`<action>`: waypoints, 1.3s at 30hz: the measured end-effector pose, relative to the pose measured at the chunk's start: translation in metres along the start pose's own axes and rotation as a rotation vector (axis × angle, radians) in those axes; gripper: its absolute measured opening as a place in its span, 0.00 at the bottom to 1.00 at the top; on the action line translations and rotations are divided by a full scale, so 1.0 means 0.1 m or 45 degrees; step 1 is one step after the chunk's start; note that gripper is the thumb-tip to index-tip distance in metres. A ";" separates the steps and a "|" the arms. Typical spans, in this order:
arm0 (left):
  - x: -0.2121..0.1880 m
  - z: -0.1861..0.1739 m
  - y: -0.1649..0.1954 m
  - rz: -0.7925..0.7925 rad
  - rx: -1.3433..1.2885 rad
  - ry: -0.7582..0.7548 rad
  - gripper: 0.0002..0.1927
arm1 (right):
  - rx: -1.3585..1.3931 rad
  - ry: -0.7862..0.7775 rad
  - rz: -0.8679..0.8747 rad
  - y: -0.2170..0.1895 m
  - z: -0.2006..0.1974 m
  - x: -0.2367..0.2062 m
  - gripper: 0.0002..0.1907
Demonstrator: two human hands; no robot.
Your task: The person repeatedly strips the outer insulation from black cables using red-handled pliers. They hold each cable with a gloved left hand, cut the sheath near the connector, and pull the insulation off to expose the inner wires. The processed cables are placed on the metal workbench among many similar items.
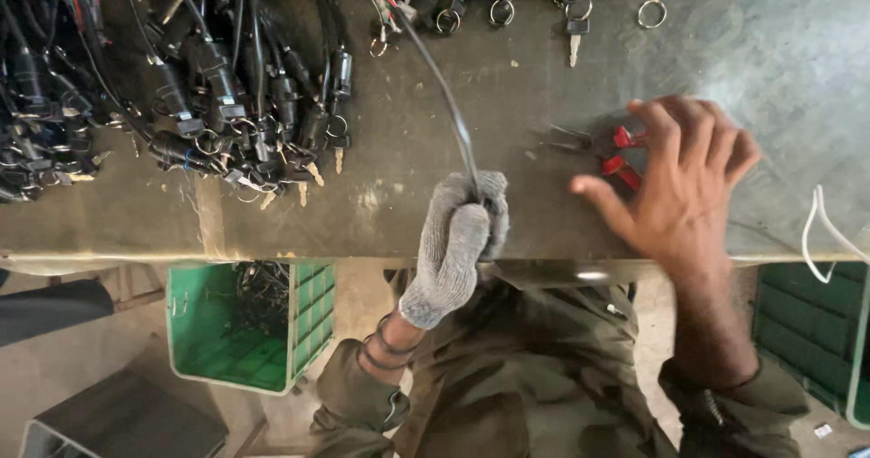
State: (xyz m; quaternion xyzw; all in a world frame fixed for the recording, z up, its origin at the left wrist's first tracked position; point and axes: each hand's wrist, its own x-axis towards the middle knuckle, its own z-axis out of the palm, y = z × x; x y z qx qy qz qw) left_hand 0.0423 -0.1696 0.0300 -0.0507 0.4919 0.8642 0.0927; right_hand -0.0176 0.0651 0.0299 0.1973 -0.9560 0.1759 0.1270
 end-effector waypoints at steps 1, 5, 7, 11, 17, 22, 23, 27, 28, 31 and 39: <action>-0.01 -0.02 0.03 0.140 0.188 -0.077 0.15 | -0.081 0.010 0.042 0.07 0.01 0.00 0.38; 0.08 0.07 0.20 0.371 0.596 -0.251 0.11 | -0.230 -0.028 0.093 0.27 0.14 -0.07 0.33; 0.19 0.11 0.29 0.314 0.565 -0.332 0.11 | 0.853 0.141 0.389 0.34 0.20 -0.10 0.30; 0.19 0.15 0.39 -0.076 0.222 -0.386 0.15 | 1.286 -0.126 0.631 0.20 0.27 -0.05 0.20; 0.09 0.14 0.46 0.114 0.029 -0.376 0.19 | 0.526 0.050 -0.011 -0.27 0.18 0.26 0.16; 0.13 0.05 0.47 0.304 0.122 -0.414 0.21 | 0.441 -0.019 -0.144 -0.35 0.11 0.43 0.24; 0.12 0.04 0.46 0.301 0.139 -0.409 0.22 | 0.374 -0.062 -0.138 -0.33 0.13 0.44 0.27; 0.13 0.05 0.43 0.122 0.271 -0.293 0.24 | 0.427 -0.086 -0.156 -0.25 0.31 0.39 0.24; 0.14 0.05 0.43 -0.044 0.355 -0.195 0.25 | 0.385 -0.126 -0.134 -0.22 0.36 0.38 0.24; 0.22 0.04 0.52 -0.266 0.404 -0.116 0.27 | 0.301 -0.110 -0.156 -0.18 0.48 0.36 0.17; 0.27 0.00 0.56 0.394 1.164 -0.225 0.36 | 0.460 -0.155 -0.095 -0.24 0.39 0.43 0.21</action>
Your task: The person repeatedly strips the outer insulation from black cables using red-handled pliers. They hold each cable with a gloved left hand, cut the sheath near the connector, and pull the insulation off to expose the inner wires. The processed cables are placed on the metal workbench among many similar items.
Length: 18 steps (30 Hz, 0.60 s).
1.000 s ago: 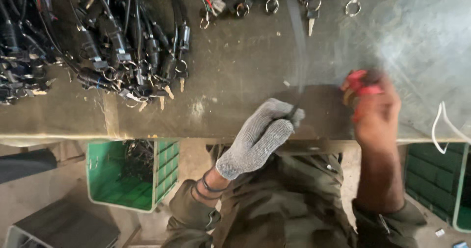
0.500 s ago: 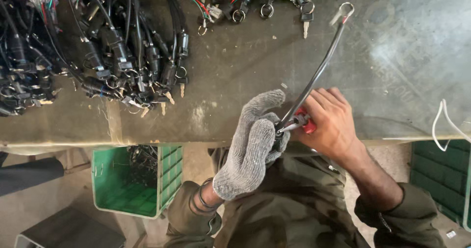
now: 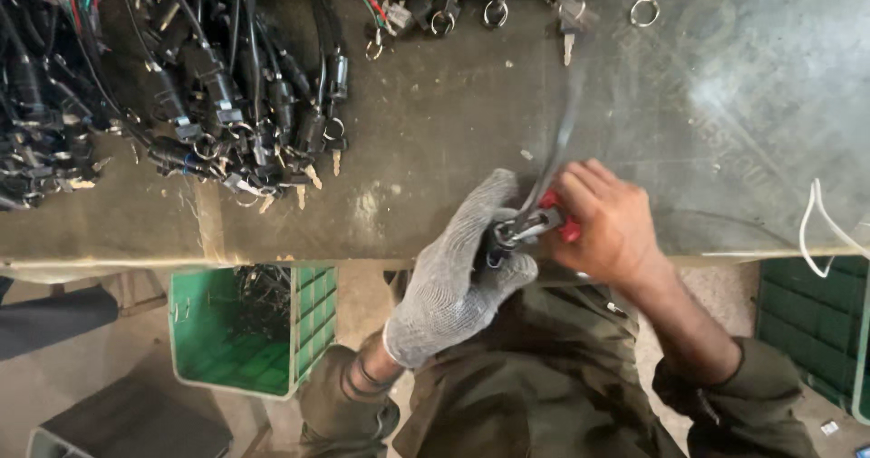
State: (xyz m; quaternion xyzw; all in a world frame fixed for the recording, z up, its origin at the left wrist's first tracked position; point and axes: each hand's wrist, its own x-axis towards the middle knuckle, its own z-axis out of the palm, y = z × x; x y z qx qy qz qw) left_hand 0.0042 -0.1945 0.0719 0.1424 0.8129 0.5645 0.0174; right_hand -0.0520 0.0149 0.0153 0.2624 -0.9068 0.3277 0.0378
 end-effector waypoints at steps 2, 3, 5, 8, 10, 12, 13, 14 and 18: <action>0.02 0.10 -0.09 0.193 0.156 0.183 0.35 | 0.027 0.009 -0.001 -0.05 0.01 -0.01 0.21; 0.00 0.13 -0.12 0.148 0.150 0.184 0.36 | 0.019 -0.004 0.028 -0.07 0.03 -0.02 0.21; -0.03 0.18 -0.18 0.069 0.137 0.187 0.38 | -0.007 -0.022 0.081 -0.10 0.06 -0.02 0.21; -0.09 0.24 -0.18 0.025 0.020 0.223 0.37 | -0.049 0.019 0.100 -0.11 0.07 -0.06 0.17; -0.10 0.26 -0.17 0.134 0.278 0.207 0.37 | -0.161 0.028 0.141 -0.12 0.04 -0.10 0.14; -0.11 0.29 -0.11 0.210 0.487 0.217 0.36 | -0.220 -0.003 0.200 -0.14 -0.04 -0.18 0.13; -0.12 0.30 -0.08 0.221 0.563 0.233 0.35 | -0.222 -0.050 0.243 -0.16 -0.08 -0.21 0.12; -0.11 0.30 -0.07 0.232 0.639 0.251 0.34 | -0.223 -0.098 0.285 -0.17 -0.10 -0.24 0.11; -0.09 0.27 -0.04 0.215 0.826 0.229 0.31 | -0.218 -0.029 0.289 -0.25 -0.11 -0.28 0.14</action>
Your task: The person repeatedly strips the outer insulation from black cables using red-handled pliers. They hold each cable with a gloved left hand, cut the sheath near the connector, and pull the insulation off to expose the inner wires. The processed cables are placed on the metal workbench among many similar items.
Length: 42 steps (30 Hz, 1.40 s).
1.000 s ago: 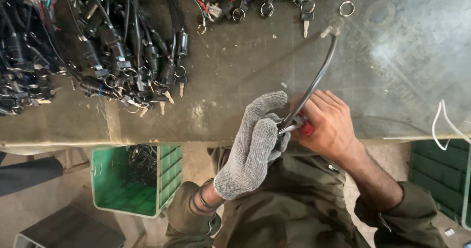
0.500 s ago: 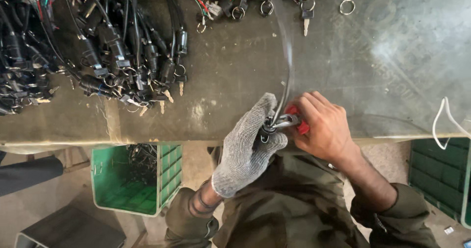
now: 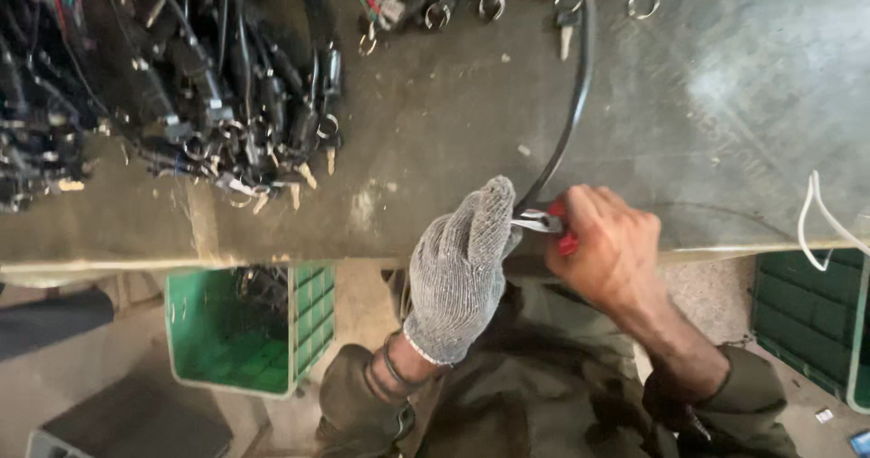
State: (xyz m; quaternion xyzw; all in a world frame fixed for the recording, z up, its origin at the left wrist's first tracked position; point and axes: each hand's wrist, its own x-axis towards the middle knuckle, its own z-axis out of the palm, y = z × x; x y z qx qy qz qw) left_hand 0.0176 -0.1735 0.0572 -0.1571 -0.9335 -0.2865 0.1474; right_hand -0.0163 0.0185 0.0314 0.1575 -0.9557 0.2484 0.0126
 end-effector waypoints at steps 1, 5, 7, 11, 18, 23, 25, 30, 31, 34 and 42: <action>0.01 -0.01 -0.02 0.038 -0.009 0.007 0.32 | 0.002 0.000 0.020 -0.02 0.01 0.00 0.14; 0.05 -0.10 -0.02 0.101 -0.026 0.007 0.33 | 0.233 -0.005 -0.081 -0.11 -0.01 -0.03 0.20; 0.09 -0.15 0.03 0.030 -0.103 -0.028 0.36 | 0.269 -0.025 -0.007 -0.14 -0.02 -0.03 0.22; 0.17 -0.32 0.11 -0.208 -0.650 -0.215 0.37 | 0.115 0.044 0.056 -0.10 0.04 0.03 0.18; 0.16 -0.52 0.08 -0.396 -1.405 -0.589 0.38 | 0.563 0.038 -0.516 0.26 0.08 0.27 0.22; 0.16 -0.48 0.16 -0.332 -1.106 -0.423 0.39 | 0.480 0.025 -0.378 0.16 0.04 0.27 0.18; 0.23 -0.44 0.17 -0.196 -0.651 -0.214 0.39 | 0.391 0.044 -0.298 0.05 0.00 0.22 0.16; 0.43 -0.56 0.08 -0.214 -0.042 -0.131 0.37 | -0.178 0.094 -0.089 0.05 -0.14 0.39 0.20; 0.43 -0.72 0.04 -0.289 0.018 -0.147 0.35 | -0.274 0.100 -0.059 0.11 -0.21 0.45 0.26; 0.44 -1.25 -0.07 -0.553 0.050 0.044 0.33 | -0.376 0.296 -0.237 0.20 -0.43 0.63 0.41; 0.81 -1.38 -0.54 -0.152 1.186 0.301 0.42 | -0.192 0.464 -0.676 0.09 -0.40 1.73 0.15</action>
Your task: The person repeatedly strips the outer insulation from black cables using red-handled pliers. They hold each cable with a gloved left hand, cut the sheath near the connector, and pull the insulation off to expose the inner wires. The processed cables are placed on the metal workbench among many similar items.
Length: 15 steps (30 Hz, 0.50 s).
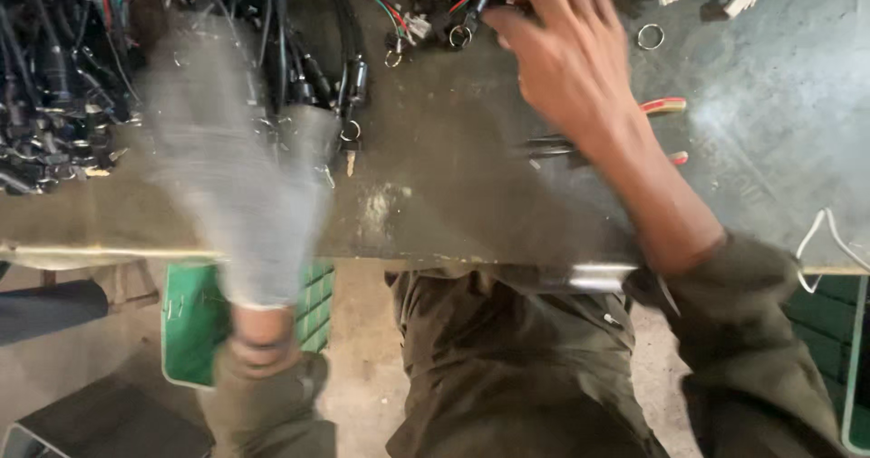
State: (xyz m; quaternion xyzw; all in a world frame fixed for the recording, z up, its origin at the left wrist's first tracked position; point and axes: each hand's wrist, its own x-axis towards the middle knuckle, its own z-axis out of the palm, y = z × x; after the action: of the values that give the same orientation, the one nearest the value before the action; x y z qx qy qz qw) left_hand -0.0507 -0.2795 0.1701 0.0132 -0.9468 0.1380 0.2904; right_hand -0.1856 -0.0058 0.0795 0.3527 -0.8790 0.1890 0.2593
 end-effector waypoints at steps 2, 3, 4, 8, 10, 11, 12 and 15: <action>-0.13 0.07 0.27 0.018 -0.742 -0.225 0.33 | -0.060 0.000 -0.066 0.20 0.32 0.15 0.16; -0.19 0.11 0.41 0.056 -0.846 -0.281 0.33 | -0.196 0.079 -0.136 0.27 0.45 0.19 0.18; -0.23 0.13 0.53 0.097 -0.951 -0.334 0.33 | -0.333 0.163 -0.201 0.31 0.54 0.23 0.19; -0.34 0.13 0.73 0.131 -1.105 -0.236 0.30 | -0.216 0.090 -0.188 0.26 0.44 0.26 0.11; -0.35 0.12 0.73 0.106 -1.135 -0.302 0.29 | -0.061 0.065 -0.233 0.17 0.16 0.28 0.09; -0.36 0.10 0.73 0.070 -1.123 -0.285 0.29 | 0.030 -0.015 -0.207 0.07 0.04 0.27 0.11; -0.36 0.10 0.73 0.041 -1.115 -0.266 0.29 | 0.113 -0.092 -0.176 -0.01 -0.11 0.25 0.13; -0.36 0.08 0.80 0.013 -1.101 -0.070 0.32 | 0.324 -0.054 -0.195 -0.25 -0.53 0.04 0.19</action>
State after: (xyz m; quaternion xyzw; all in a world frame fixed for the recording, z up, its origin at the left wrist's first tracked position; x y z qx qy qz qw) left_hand -0.0336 -0.2070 0.1236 -0.1108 -0.9249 -0.2703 0.2432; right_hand -0.1525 0.0022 0.1274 0.4527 -0.8237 0.2709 0.2077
